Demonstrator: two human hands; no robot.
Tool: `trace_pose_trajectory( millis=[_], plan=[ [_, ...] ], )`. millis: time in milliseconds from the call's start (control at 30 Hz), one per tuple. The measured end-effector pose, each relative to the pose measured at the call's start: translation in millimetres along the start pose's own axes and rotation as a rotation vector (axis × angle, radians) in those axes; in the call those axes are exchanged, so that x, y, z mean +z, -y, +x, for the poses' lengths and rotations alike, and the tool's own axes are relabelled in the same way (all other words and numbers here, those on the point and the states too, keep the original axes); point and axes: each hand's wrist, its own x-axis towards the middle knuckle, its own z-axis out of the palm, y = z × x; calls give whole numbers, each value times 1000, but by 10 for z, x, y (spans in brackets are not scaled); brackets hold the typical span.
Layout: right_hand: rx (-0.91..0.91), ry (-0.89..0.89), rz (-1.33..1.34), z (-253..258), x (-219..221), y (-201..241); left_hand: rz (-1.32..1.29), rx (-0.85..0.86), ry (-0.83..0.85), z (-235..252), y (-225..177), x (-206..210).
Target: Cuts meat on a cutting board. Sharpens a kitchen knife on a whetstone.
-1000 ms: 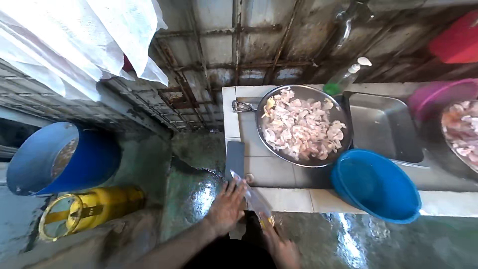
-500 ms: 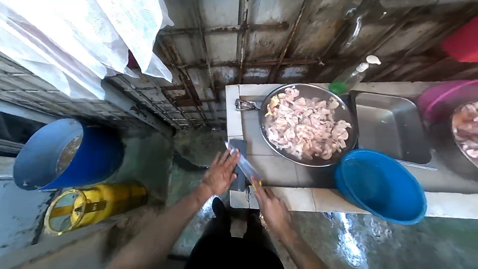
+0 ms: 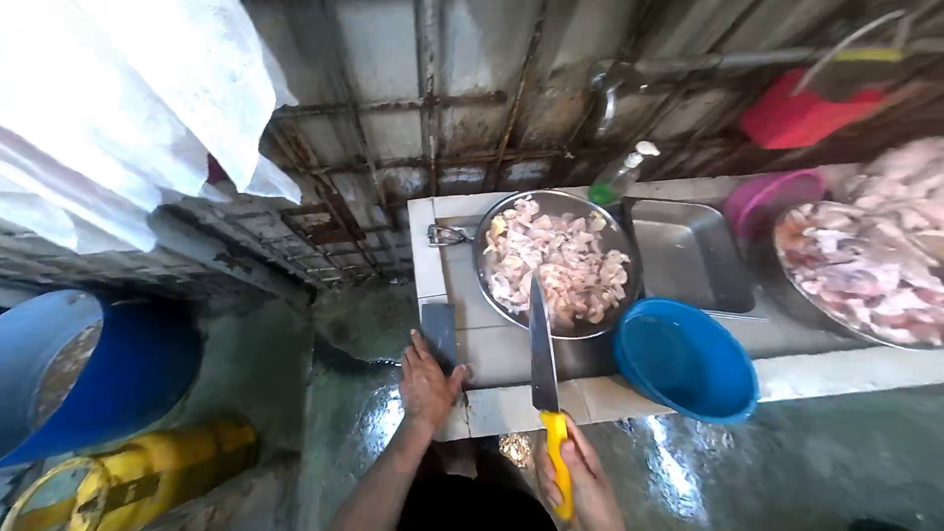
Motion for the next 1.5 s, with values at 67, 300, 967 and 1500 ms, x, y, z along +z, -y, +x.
trace_pose_trajectory(
  millis=[67, 300, 967, 1500],
  plan=[
    [-72, 140, 279, 153, 68, 229, 23, -60, 16, 101, -114, 35],
    [-159, 193, 243, 292, 148, 754, 66, -104, 34, 2, -135, 109],
    [-142, 335, -535, 295, 368, 1137, -1555, 496, 190, -1007, -556, -1608],
    [-75, 448, -493, 183, 451, 1097, -1320, 340, -101, -1228, -268, -1821]
  ],
)
